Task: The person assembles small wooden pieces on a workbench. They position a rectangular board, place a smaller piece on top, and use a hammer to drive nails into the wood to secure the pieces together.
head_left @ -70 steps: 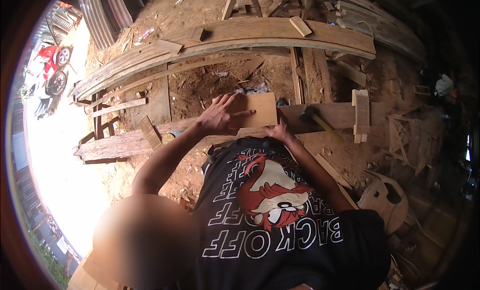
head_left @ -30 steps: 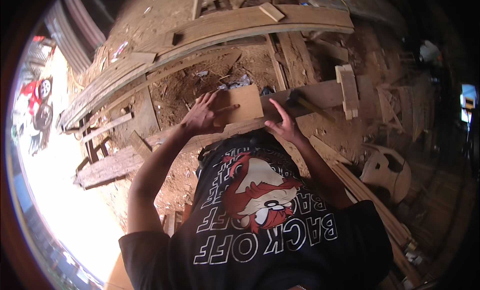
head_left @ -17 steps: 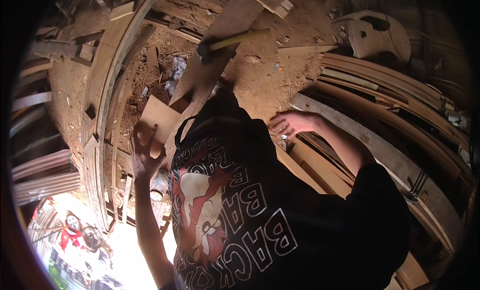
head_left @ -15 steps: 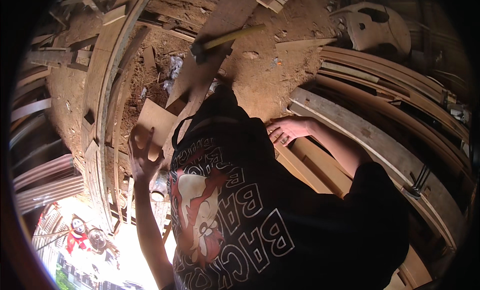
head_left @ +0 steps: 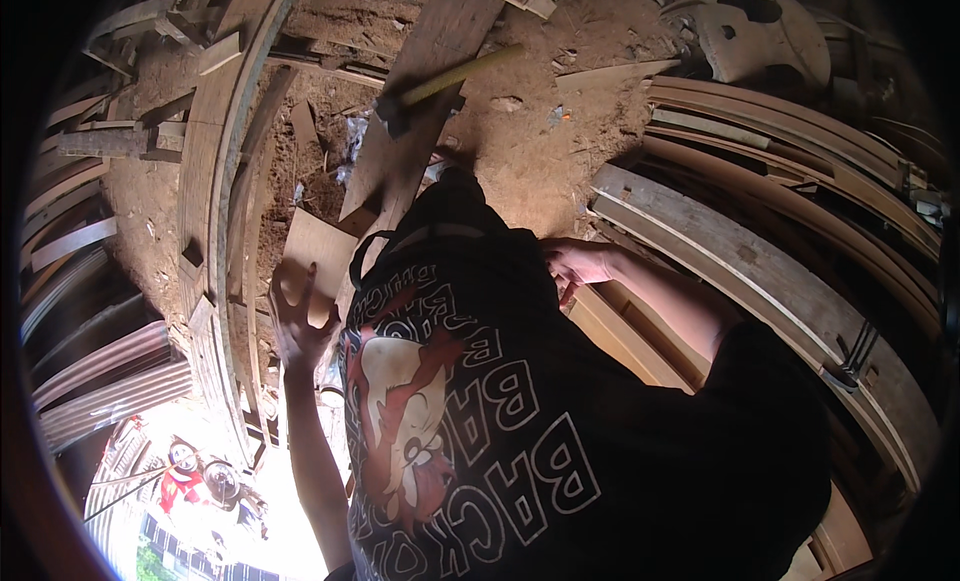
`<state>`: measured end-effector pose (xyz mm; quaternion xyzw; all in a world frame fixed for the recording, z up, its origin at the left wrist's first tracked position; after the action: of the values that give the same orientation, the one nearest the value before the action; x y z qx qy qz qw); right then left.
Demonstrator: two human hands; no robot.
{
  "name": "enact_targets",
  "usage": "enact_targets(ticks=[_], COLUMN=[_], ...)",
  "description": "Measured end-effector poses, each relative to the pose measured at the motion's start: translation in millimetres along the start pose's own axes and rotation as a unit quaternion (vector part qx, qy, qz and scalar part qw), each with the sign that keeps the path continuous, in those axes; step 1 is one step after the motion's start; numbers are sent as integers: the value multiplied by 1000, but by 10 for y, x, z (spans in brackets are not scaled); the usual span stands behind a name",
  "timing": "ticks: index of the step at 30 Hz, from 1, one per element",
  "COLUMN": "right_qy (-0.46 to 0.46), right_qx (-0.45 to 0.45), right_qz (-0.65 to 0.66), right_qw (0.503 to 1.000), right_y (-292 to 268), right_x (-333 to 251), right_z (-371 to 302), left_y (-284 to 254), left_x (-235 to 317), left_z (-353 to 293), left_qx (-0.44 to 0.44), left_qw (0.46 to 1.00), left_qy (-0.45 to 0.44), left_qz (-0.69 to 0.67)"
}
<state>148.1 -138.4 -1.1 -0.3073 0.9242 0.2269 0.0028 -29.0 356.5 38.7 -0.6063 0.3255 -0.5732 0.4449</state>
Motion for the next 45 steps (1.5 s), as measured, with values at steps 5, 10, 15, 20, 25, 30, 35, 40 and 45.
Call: enact_targets(ticks=[5, 10, 15, 20, 25, 30, 35, 40, 45], right_qy=[-6, -3, 9, 13, 10, 5, 3, 5, 14], right_qx=[51, 47, 45, 35, 39, 51, 42, 49, 47], right_qz=[-43, -66, -59, -65, -59, -60, -67, -63, -58], right_qw=[998, 997, 997, 997, 997, 997, 997, 997, 997], right_y=[61, 76, 65, 65, 94, 113, 92, 88, 80], right_x=[-142, -231, -230, -210, -210, -199, -182, -167, -168], right_z=[-90, -95, -77, -72, -73, -75, -73, -74, -69], left_y=[22, 67, 79, 45, 28, 29, 38, 39, 53], left_x=[-22, -58, -58, -32, -16, -19, -18, -7, -3], left_z=[-45, -69, -89, -74, -61, -68, -61, -55, -57], left_qx=[7, 24, 17, 16, 22, 16, 19, 20, 23], left_qw=[1000, 1000, 1000, 1000, 1000, 1000, 1000, 1000, 1000], left_qy=[1, 4, -15, 1, 7, 6, 6, 8, 11], left_qz=[-2, 2, -13, 0, 0, 7, -1, -1, 13])
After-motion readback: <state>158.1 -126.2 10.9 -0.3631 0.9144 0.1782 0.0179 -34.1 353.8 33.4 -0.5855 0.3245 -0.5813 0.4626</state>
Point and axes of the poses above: each hand's wrist, its own z-axis towards the middle knuckle, its own y-axis out of the palm, x = y × z, the point moved 1 cm from there along z, towards the middle knuckle, and after that the axes turned 11 degrees about x, right-handed, at the moved point
